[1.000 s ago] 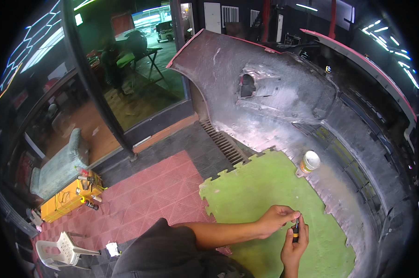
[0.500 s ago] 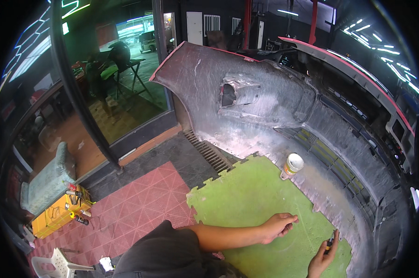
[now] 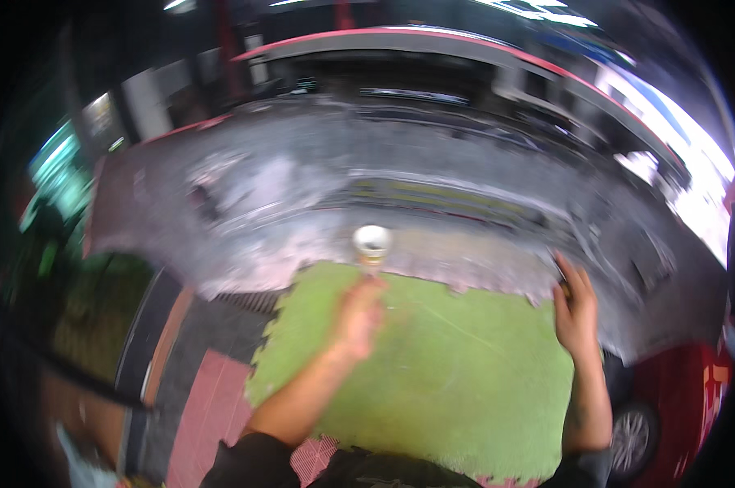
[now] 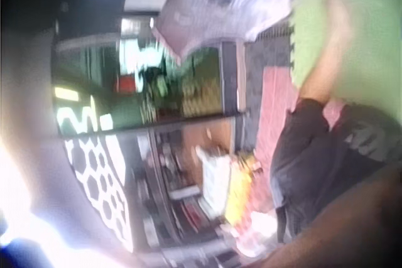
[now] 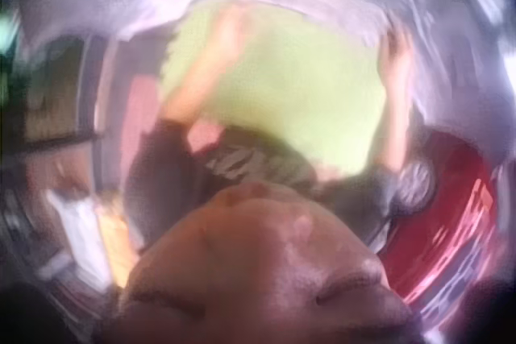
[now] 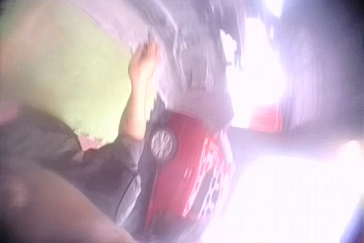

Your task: The person uses a screwdriver to remove fasteners from the underside of a detached red car bumper, then places the fasteners into a small cup. The person moves to the car interior, places the cup on the floor, and handles a small plastic bag containing additional fasteners.

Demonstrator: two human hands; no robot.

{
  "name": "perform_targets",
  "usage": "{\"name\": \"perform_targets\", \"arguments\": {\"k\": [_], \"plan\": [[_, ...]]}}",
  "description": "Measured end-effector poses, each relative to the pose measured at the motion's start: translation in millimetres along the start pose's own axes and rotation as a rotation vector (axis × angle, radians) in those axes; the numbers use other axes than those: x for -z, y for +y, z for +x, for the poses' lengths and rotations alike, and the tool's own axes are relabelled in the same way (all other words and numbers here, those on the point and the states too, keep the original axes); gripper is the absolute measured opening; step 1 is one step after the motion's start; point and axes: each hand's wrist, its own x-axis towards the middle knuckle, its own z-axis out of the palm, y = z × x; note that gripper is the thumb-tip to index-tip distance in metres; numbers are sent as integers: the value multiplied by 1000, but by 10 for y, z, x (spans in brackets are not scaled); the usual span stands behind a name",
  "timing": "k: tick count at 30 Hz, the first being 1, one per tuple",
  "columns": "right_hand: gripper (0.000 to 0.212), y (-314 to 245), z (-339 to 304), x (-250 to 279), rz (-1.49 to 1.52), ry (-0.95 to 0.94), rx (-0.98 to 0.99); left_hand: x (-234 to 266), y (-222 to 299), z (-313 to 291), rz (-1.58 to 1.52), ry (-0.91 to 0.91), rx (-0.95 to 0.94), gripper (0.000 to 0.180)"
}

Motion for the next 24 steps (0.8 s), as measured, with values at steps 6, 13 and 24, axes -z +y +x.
{"name": "perform_targets", "arguments": {"k": [6,13,24], "plan": [[46,82,775,331,-222,-22,29,-680,2248,629,593,92,-1221,23],[47,130,2130,27,-456,133,75,-1534,3723,976,1700,265,-1485,58],[58,228,2980,-368,-581,124,-120,-1264,3593,1568,1919,34,-1165,85]]}}
